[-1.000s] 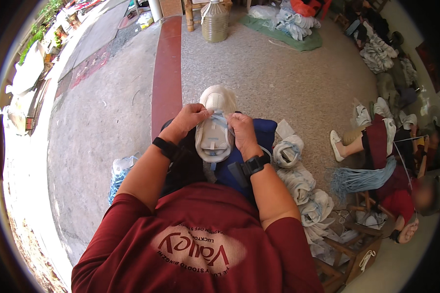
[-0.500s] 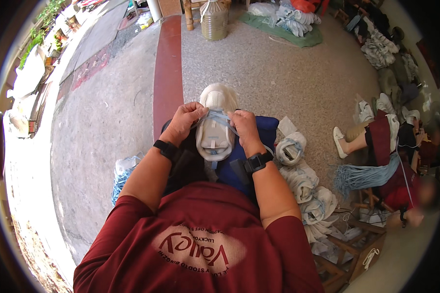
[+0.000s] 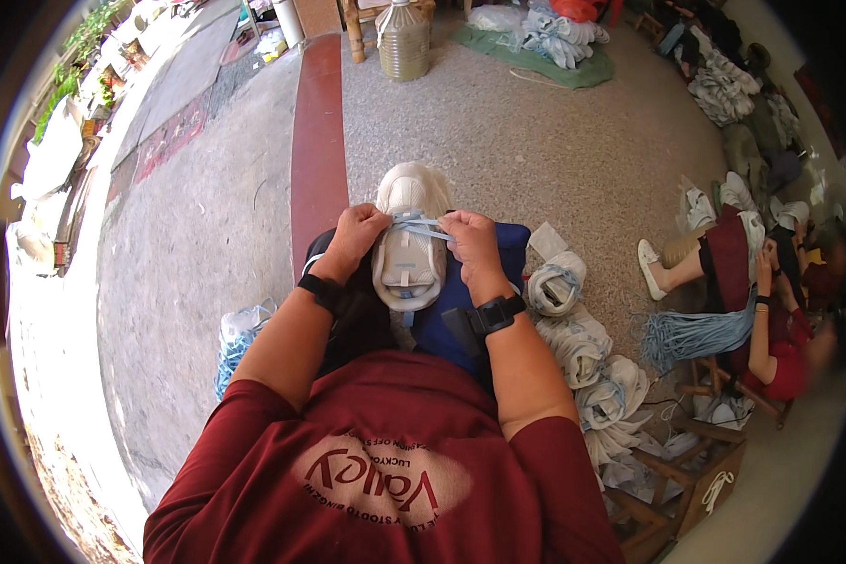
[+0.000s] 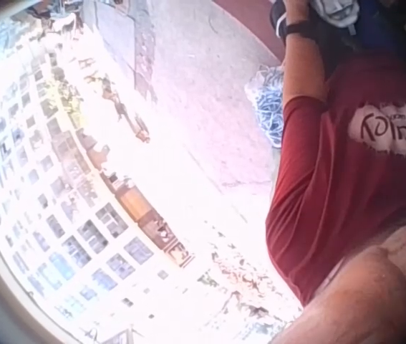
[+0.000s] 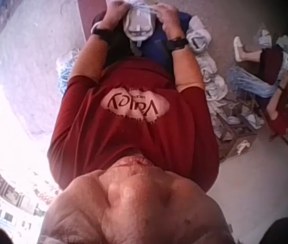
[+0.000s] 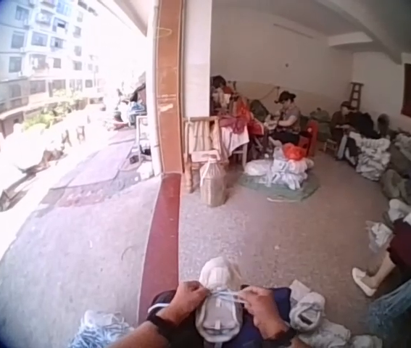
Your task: The person laces a shoe by hand, threading a long blue lace through the eyelets and pulling it tight. They repeatedly thread the lace through the openings and then tie it into a bow.
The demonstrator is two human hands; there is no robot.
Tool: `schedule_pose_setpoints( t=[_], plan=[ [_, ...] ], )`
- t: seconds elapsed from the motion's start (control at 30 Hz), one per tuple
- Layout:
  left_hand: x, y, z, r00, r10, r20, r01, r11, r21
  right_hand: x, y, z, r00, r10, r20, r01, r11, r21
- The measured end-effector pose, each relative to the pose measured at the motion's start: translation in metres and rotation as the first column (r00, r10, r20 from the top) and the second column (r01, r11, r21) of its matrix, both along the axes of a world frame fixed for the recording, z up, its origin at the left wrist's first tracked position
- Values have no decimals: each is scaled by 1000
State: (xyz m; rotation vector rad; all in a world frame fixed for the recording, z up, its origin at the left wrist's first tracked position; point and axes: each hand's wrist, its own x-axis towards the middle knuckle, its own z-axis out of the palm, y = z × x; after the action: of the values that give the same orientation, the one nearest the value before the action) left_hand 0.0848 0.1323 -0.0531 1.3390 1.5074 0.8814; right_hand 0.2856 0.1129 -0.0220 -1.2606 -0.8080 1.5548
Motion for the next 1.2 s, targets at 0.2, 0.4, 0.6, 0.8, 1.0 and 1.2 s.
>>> schedule_pose_setpoints(
  t=[0.2, 0.4, 0.6, 0.8, 1.0, 1.2],
  plan=[
    [-5, -20, 9, 980, -44, -195, 94, 963, 253, 58, -14, 10, 899, -316, -303, 329, 944, -10],
    [-36, -30, 21, 975, 44, 219, -62, 995, 75, 66, -13, -24, 920, -301, -251, 294, 954, -65],
    [-88, -74, 40, 885, 190, 425, -283, 944, 167, 71, -12, -25, 950, -284, -128, 281, 959, -42],
    [-80, -95, 44, 921, -45, -388, 305, 703, 642, 75, -16, -10, 886, -174, 430, 14, 937, 350],
    [-109, -78, 9, 994, 68, -88, -31, 930, 368, 81, -20, -10, 791, -167, 588, -124, 899, 421],
    [-162, -86, -14, 1000, 13, 25, -18, 973, 229, 101, -51, 14, 451, -163, 877, -533, 739, 411]
  ],
)
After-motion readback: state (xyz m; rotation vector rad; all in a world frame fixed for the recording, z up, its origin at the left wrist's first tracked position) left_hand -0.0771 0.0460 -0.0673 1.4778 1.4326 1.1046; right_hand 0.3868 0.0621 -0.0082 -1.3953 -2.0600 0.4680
